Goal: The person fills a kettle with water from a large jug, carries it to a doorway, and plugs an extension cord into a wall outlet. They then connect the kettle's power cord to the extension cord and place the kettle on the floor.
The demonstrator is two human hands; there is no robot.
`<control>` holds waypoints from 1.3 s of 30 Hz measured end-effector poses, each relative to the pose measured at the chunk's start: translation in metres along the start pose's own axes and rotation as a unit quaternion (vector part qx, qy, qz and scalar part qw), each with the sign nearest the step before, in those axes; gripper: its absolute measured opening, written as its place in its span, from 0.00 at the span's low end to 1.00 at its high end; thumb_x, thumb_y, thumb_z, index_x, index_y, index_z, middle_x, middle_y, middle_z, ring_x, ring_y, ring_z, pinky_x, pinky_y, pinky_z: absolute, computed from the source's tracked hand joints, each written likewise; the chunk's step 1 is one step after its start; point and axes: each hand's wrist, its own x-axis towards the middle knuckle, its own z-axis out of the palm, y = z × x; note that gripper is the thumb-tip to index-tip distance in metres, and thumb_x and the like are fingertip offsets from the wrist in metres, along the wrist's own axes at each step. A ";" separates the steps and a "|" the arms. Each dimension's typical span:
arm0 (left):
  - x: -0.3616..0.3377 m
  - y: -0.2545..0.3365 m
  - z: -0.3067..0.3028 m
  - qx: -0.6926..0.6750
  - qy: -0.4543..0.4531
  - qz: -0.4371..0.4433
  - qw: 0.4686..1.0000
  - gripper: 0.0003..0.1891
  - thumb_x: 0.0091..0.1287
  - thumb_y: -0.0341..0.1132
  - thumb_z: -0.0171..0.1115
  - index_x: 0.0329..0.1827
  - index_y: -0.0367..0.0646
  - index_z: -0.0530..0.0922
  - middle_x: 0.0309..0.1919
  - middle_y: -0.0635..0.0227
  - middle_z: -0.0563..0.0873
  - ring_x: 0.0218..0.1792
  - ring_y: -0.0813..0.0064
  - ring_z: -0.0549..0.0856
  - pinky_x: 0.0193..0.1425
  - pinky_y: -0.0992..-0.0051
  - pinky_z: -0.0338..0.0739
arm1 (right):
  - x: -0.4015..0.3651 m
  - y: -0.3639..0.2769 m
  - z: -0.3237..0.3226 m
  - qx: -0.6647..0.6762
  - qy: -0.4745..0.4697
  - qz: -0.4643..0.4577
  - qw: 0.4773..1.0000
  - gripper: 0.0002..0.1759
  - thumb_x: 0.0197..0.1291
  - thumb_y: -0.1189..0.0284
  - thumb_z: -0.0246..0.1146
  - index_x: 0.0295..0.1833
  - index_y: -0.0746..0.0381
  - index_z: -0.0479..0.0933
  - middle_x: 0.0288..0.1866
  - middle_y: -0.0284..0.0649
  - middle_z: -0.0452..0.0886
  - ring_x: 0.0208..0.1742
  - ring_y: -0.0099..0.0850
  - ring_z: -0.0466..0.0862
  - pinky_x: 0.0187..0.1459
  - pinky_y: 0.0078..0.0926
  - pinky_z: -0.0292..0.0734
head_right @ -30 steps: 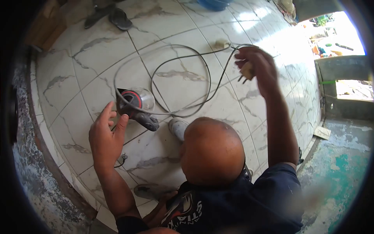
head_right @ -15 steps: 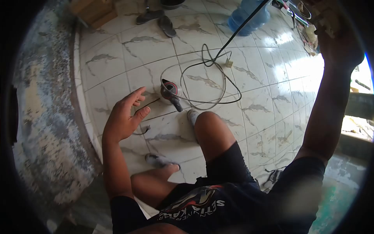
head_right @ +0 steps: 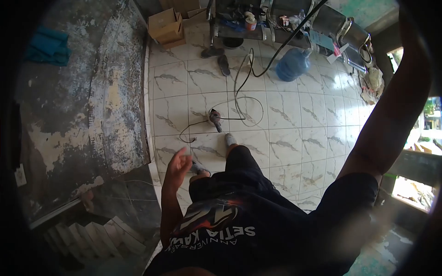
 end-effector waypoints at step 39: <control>0.190 0.325 -0.010 0.217 0.036 0.185 0.958 0.23 0.77 0.52 0.56 0.57 0.38 0.73 0.43 0.61 0.83 0.41 0.70 0.84 0.43 0.68 0.80 | 0.011 0.050 0.125 0.349 -0.356 0.133 0.857 0.28 0.58 0.65 0.46 0.61 0.70 0.68 0.68 0.61 0.72 0.68 0.47 0.75 0.66 0.41 0.70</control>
